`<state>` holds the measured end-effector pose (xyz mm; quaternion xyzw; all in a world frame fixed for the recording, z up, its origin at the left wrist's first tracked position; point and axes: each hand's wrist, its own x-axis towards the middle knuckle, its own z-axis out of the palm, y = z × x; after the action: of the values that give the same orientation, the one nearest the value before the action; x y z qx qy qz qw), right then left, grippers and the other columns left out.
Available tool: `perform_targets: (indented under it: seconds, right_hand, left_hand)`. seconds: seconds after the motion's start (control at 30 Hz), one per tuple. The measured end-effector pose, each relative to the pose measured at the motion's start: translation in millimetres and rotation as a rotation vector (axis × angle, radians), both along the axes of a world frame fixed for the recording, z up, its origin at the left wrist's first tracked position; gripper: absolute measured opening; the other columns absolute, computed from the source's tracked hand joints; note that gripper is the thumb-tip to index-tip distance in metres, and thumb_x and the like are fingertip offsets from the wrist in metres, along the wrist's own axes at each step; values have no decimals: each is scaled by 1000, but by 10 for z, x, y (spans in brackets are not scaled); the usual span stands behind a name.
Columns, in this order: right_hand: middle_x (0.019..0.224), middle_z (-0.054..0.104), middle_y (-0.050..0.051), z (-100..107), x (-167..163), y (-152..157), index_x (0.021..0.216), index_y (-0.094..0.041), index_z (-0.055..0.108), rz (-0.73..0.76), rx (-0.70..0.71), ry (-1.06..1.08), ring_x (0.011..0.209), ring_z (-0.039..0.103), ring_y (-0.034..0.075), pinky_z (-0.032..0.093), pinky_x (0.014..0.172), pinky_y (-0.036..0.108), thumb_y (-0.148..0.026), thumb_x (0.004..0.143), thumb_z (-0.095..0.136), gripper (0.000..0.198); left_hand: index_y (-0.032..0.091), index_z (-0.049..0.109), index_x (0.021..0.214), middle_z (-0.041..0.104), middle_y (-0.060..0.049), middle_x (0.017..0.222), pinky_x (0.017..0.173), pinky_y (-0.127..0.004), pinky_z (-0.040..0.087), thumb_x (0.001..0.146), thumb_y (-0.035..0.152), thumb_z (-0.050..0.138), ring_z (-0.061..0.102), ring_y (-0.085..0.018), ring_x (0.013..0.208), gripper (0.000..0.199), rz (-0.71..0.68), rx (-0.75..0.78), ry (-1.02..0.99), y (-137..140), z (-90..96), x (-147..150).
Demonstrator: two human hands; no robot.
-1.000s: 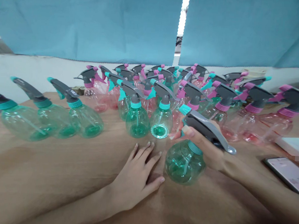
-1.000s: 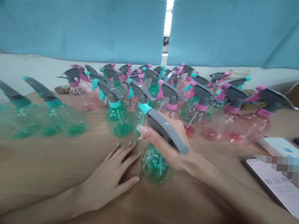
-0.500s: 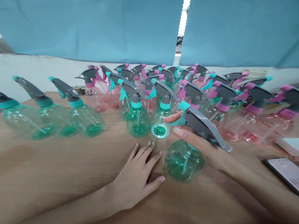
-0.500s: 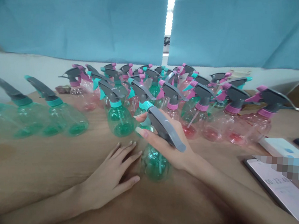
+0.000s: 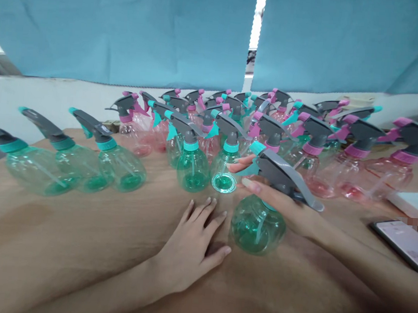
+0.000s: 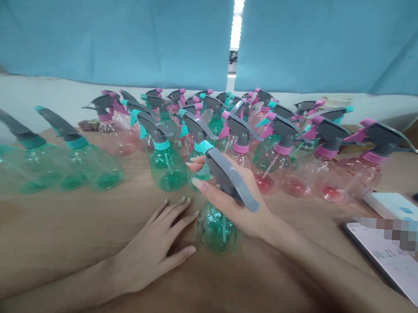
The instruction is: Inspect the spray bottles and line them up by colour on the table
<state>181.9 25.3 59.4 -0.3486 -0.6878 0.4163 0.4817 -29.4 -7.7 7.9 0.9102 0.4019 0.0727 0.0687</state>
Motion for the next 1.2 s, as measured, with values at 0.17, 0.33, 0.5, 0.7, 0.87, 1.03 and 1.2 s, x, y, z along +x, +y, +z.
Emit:
perform_targets:
  seconds: [0.17, 0.33, 0.5, 0.7, 0.87, 1.03, 1.2]
  right_hand:
    - [112, 65, 1, 9, 9, -10, 108, -26, 59, -16, 27, -3, 71, 58, 12, 48, 68, 31, -35, 85, 63, 25]
    - [109, 63, -2, 40, 24, -51, 105, -28, 59, -11, -11, -44, 67, 52, 10, 48, 76, 31, -36, 87, 61, 20]
    - [111, 62, -1, 33, 22, -43, 104, -28, 59, -12, 0, -46, 66, 51, 10, 47, 76, 31, -37, 86, 61, 20]
    - [103, 63, -1, 33, 12, -42, 104, -28, 59, -2, -3, -52, 59, 48, 10, 47, 70, 31, -38, 86, 60, 20]
    - [86, 63, -2, 42, 18, -35, 102, -29, 59, -22, -1, -71, 58, 51, 12, 47, 67, 32, -40, 86, 60, 20]
    - [63, 57, -3, 25, 13, 2, 99, -30, 60, -21, -2, -72, 56, 55, 16, 46, 57, 32, -44, 84, 60, 21]
    - [64, 57, -2, 32, 14, -10, 92, -28, 60, -35, 34, -67, 63, 58, 17, 47, 59, 32, -46, 85, 58, 19]
  left_hand:
    - [14, 44, 138, 42, -17, 144, 111, -56, 21, 93, 48, 50, 30, -31, 137, 56, 5, -7, 3, -1, 5, -1]
    - [15, 42, 139, 40, -17, 145, 111, -56, 21, 94, 49, 49, 29, -30, 138, 57, 6, -4, 17, 0, 4, 4]
    - [16, 43, 138, 41, -17, 145, 110, -55, 22, 94, 50, 49, 31, -30, 137, 56, 7, 9, 16, -3, 8, 3]
    - [15, 42, 138, 41, -17, 144, 111, -56, 21, 94, 49, 48, 29, -30, 138, 56, -1, 7, -3, 0, -12, -10]
    - [17, 43, 137, 41, -16, 145, 111, -55, 21, 94, 51, 48, 30, -30, 138, 55, 2, 15, -11, 3, -17, -11]
    - [15, 43, 138, 41, -17, 144, 110, -56, 21, 94, 49, 49, 30, -31, 138, 56, 4, 1, 9, -4, 6, -1]
    - [16, 43, 137, 42, -16, 144, 111, -55, 21, 94, 51, 47, 29, -29, 138, 55, -3, 14, 15, -3, -1, -5]
